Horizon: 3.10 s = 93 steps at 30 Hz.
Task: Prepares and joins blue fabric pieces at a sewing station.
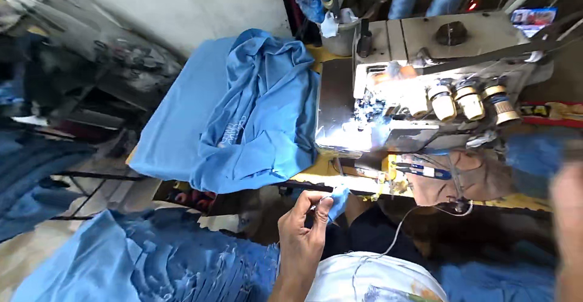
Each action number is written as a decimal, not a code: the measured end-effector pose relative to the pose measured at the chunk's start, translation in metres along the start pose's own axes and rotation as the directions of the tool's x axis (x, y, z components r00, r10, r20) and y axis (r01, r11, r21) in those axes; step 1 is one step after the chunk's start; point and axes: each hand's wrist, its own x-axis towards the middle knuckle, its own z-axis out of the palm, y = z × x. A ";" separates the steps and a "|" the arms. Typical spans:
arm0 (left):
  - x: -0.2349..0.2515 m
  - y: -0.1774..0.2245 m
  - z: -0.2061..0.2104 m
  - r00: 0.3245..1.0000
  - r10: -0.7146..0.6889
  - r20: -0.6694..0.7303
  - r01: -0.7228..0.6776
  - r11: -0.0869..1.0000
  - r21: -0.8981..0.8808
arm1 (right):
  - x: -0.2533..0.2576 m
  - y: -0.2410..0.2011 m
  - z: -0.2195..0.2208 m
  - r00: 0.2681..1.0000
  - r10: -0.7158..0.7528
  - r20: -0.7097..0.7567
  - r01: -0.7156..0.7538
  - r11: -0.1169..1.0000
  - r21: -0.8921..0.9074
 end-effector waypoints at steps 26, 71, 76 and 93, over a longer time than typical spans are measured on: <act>0.002 -0.021 0.024 0.962 -0.046 0.267 0.236 0.630 -0.740 | -0.090 -0.196 0.117 0.984 -0.008 0.177 -0.139 0.588 0.797; 0.010 -0.010 -0.070 0.821 -0.141 0.554 0.069 0.986 0.149 | -0.063 -0.182 0.133 0.744 -0.204 0.636 -0.391 0.639 0.663; 0.029 0.031 -0.056 0.758 0.019 0.652 -0.187 0.964 0.189 | -0.057 -0.199 0.165 0.266 -0.563 0.782 -0.922 0.087 0.377; 0.034 -0.006 -0.086 0.885 -0.226 0.408 0.098 0.945 0.311 | -0.057 -0.202 0.137 0.544 -0.316 0.778 -0.463 0.660 0.592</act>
